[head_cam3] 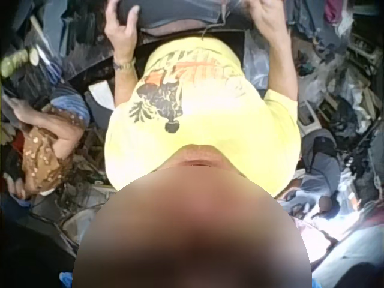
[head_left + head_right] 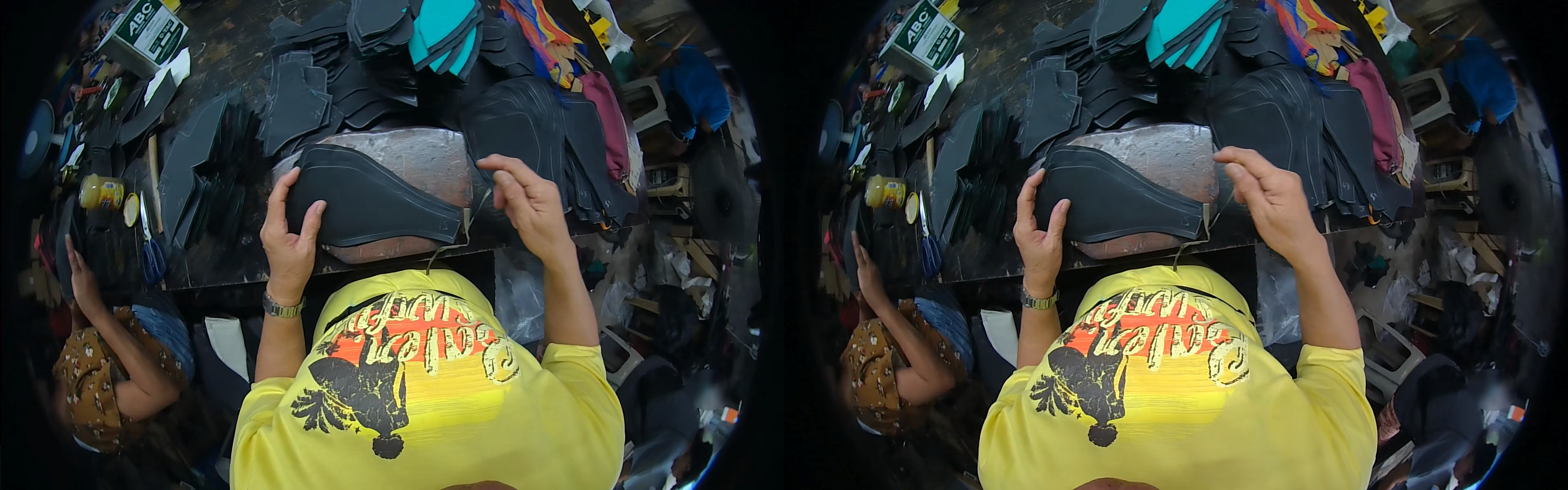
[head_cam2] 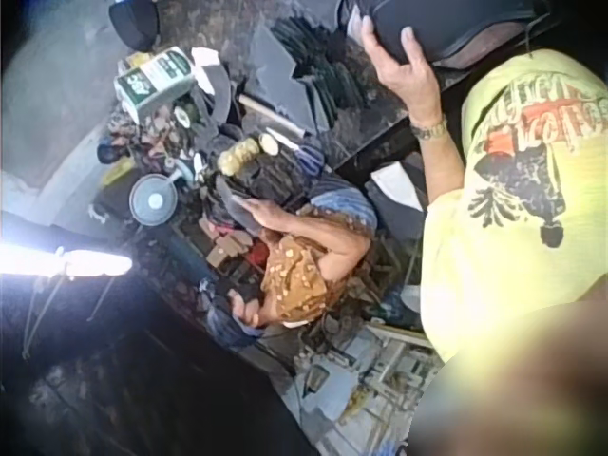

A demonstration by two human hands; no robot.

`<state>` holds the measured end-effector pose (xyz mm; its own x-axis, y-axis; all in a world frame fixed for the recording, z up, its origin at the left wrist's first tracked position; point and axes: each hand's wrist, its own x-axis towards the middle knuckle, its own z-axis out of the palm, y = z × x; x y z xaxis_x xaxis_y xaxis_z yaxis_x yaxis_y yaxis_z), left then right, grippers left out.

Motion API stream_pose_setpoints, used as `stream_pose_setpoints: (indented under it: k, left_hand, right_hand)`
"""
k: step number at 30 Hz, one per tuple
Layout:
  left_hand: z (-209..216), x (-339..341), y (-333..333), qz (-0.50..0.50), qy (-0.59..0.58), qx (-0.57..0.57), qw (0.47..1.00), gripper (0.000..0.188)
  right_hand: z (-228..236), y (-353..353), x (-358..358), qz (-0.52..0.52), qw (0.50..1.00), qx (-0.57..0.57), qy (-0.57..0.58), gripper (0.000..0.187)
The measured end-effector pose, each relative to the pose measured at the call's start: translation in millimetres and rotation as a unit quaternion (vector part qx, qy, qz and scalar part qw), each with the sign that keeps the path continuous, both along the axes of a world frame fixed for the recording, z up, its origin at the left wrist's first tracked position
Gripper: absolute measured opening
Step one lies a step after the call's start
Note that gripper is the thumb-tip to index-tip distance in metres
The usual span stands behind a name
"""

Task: The person places a cardboard template on a black material piece and uses a pencil to trace its outline. They repeat this process on several pieces, aligning the template and drawing the shape before moving to the next piece.

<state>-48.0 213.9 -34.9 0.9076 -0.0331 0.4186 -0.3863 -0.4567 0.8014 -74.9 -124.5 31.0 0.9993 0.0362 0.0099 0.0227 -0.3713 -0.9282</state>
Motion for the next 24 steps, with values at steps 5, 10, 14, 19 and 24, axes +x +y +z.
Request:
stream_pose_setpoints:
  k: [5,10,14,19,24]
  left_hand:
    - [-1.6,-0.4,-3.2,0.018,-0.015,0.033,0.999,0.051]
    - [3.6,4.2,-5.6,0.023,-0.020,0.076,0.997,0.048]
    - [9.4,8.6,-7.6,0.024,-0.014,0.156,0.987,0.045]
    - [27.1,14.8,-13.1,-0.022,-0.038,0.282,0.958,0.049]
    - [38.4,17.4,-24.6,-0.218,0.008,0.348,0.912,0.082]
  right_hand:
    - [-15.1,28.8,17.8,0.040,0.996,-0.033,-0.067,0.022]
    - [-22.8,44.8,13.4,0.088,0.987,-0.097,-0.095,0.034]
    - [-46.7,68.2,6.1,0.060,0.944,-0.213,-0.243,0.035]
    - [-60.8,71.9,4.4,0.031,0.944,-0.203,-0.257,0.027]
    - [-61.3,74.3,5.9,0.012,0.944,-0.197,-0.266,0.021]
